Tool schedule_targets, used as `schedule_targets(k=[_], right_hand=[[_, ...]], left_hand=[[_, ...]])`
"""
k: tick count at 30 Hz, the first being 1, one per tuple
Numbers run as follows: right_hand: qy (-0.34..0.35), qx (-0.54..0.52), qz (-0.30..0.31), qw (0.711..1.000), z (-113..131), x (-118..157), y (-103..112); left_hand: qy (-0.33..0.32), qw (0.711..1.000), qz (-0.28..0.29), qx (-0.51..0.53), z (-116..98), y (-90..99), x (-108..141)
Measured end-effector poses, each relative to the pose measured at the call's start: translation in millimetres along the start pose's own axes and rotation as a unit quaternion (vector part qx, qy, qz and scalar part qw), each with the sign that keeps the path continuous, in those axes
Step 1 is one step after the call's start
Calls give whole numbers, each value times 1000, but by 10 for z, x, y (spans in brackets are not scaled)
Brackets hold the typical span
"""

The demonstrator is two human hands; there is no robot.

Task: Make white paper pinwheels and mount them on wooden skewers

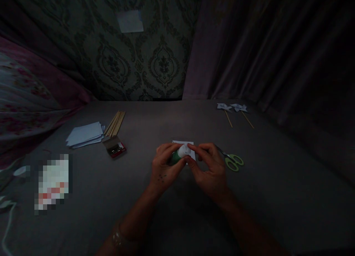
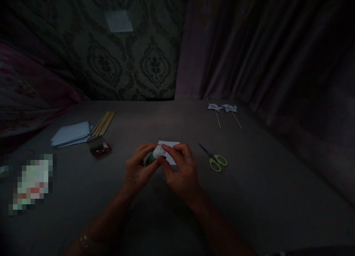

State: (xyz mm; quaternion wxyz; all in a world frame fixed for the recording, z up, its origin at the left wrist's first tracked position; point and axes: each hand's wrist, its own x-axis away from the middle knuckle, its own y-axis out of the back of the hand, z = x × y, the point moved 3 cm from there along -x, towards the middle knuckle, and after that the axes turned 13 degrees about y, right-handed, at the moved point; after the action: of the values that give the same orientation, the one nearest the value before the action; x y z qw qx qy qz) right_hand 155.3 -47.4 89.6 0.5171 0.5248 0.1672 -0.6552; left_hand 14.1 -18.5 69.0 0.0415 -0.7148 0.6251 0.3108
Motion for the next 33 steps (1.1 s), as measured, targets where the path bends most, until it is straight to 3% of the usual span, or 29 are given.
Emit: schedule_targets(k=[7, 17, 28, 33], right_hand=[[64, 33, -8, 997, 3, -19, 5], [75, 31, 13, 997, -35, 7, 10], [82, 60, -2, 995, 16, -21, 39], [85, 82, -22, 993, 107, 3, 111]], left_hand=[[-30, 999, -9, -41, -49, 19, 13], [-52, 997, -5, -64, -85, 43, 9], [-40, 997, -12, -61, -97, 46, 4], [-7, 1000, -6, -7, -73, 28, 2]])
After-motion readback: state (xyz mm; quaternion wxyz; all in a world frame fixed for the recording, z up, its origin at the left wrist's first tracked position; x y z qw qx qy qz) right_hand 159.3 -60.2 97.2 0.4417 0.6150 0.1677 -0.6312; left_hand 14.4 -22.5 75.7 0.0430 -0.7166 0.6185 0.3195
